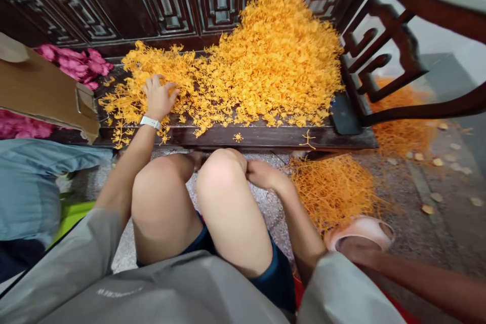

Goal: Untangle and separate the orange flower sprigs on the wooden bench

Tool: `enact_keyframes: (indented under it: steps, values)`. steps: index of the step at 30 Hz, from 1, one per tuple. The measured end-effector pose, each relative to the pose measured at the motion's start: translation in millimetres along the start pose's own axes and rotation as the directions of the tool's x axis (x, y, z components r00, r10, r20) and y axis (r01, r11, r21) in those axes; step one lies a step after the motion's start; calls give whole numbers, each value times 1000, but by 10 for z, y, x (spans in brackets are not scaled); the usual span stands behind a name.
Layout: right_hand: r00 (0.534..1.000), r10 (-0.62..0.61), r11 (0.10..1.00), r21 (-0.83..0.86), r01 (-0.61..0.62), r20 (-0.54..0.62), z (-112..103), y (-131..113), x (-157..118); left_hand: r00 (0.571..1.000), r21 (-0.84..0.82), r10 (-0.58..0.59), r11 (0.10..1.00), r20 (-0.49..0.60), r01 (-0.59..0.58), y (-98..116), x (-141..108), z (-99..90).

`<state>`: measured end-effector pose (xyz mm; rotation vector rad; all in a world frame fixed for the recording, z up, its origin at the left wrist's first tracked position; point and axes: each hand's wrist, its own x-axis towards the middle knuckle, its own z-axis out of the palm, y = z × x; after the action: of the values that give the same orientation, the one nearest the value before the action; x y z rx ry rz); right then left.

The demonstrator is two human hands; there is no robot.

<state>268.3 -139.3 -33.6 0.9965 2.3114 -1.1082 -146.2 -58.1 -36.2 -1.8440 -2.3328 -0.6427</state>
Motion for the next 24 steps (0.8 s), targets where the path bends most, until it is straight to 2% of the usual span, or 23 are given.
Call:
enact_keyframes:
  steps: [2, 3, 4, 5, 6, 8, 9, 10, 11, 13, 15, 16, 21, 24]
  values:
    - [999, 33, 983, -183, -29, 17, -445, -236, 303, 1000, -29, 2, 1000, -26, -3, -2, -14, 61]
    - [1000, 4, 967, -253, -5, -4, -671, -370, 438, 999, -48, 9, 999, -40, -11, -7, -27, 79]
    - [998, -43, 953, -301, 31, -34, -885, -517, 578, 999, -68, 18, 997, -51, -21, -14, -42, 87]
    - [973, -179, 949, -287, 132, -144, -1078, -673, 734, 998, -87, 30, 996, -58, -35, -25, -57, 86]
    - [913, -276, 936, -298, 185, -300, -1244, -831, 914, 997, -104, 47, 993, -59, -52, -42, -71, 76]
    - [759, -315, 932, -337, 134, -570, -1481, -1120, 1344, 996, -115, 77, 990, -51, -83, -96, -95, 36]
    - [699, -306, 935, -342, 93, -647, -1556, -1232, 1577, 996, -108, 81, 991, -45, -85, -133, -105, 11]
    - [683, -295, 935, -348, 64, -668, -1608, -1315, 1807, 997, -93, 71, 993, -41, -75, -175, -115, -11]
    - [698, -291, 931, -363, 48, -655, -1644, -1368, 2020, 998, -73, 47, 996, -39, -50, -221, -125, -28]
    - [756, -296, 915, -401, 49, -584, -1683, -1398, 2354, 999, -31, -32, 999, -40, 31, -314, -143, -29]
    - [801, -304, 902, -427, 68, -516, -1700, -1372, 2536, 994, -8, -108, 994, -33, 108, -391, -156, 18]
    - [808, -306, 900, -429, 74, -503, -1704, -1354, 2576, 990, -7, -137, 991, -26, 137, -420, -159, 54]
    - [780, -301, 911, -408, 65, -548, -1753, -1284, 2516, 980, -44, -200, 979, -18, 199, -475, -151, 223]
    - [733, -256, 937, -349, 28, -630, -1890, -1158, 2423, 977, -51, -211, 977, -22, 209, -502, -150, 269]
